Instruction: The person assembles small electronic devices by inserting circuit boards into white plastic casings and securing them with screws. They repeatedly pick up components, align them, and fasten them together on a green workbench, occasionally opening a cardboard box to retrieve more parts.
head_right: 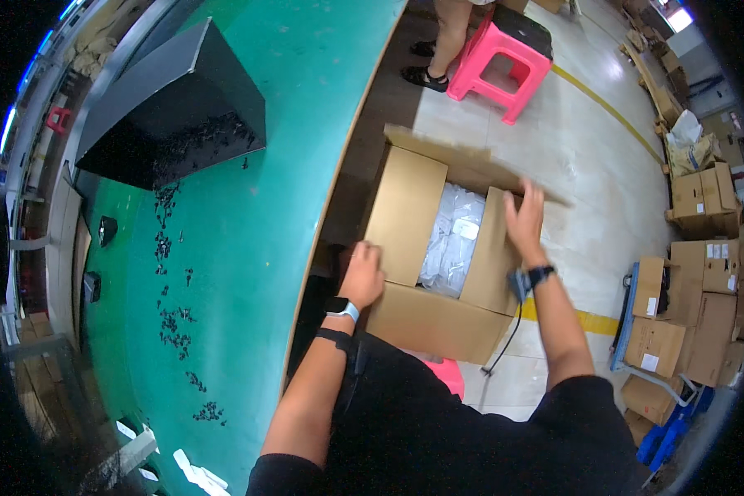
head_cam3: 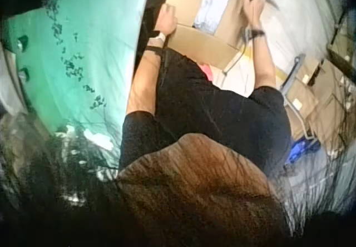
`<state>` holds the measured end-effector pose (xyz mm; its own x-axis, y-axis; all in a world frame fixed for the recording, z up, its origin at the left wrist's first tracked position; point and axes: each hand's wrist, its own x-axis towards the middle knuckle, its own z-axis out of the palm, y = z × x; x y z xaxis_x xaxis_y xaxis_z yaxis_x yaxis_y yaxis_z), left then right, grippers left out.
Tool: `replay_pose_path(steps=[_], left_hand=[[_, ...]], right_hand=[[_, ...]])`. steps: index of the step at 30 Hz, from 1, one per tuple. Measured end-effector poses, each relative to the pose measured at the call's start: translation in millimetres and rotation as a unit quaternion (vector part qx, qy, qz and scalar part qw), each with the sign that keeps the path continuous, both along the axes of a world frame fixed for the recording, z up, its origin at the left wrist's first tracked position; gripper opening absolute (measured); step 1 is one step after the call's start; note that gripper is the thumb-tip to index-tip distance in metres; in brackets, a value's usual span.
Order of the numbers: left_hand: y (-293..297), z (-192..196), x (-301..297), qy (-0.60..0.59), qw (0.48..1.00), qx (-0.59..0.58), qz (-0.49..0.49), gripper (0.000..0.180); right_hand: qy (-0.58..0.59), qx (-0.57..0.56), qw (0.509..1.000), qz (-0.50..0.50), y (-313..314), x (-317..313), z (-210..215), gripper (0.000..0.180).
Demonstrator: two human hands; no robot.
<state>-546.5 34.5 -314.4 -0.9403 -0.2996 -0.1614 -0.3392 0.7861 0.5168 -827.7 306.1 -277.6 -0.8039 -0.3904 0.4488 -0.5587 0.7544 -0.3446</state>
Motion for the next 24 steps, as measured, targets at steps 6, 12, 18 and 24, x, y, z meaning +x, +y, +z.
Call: replay_pose_path(steps=[6,12,18,24], left_hand=[[73.3,-6.8,-24.5,0.036,0.968,0.006,-0.247,0.048],[71.1,-22.8,-16.7,-0.104,0.964,-0.050,-0.240,0.050],[80.2,-11.8,-27.9,-0.072,0.971,-0.053,-0.222,0.038],[79.8,14.4,-37.2,-0.028,0.980,-0.095,-0.173,0.030]], right_hand=[[0.070,0.120,0.984,-0.108,-50.1,-94.7,-23.3,0.057],[0.256,0.064,0.960,-0.088,-66.7,-70.0,17.1,0.052],[-0.080,0.169,0.982,-0.005,-54.5,-160.0,28.1,0.058],[-0.245,0.311,0.908,-0.138,-105.9,-199.2,-23.8,0.072]])
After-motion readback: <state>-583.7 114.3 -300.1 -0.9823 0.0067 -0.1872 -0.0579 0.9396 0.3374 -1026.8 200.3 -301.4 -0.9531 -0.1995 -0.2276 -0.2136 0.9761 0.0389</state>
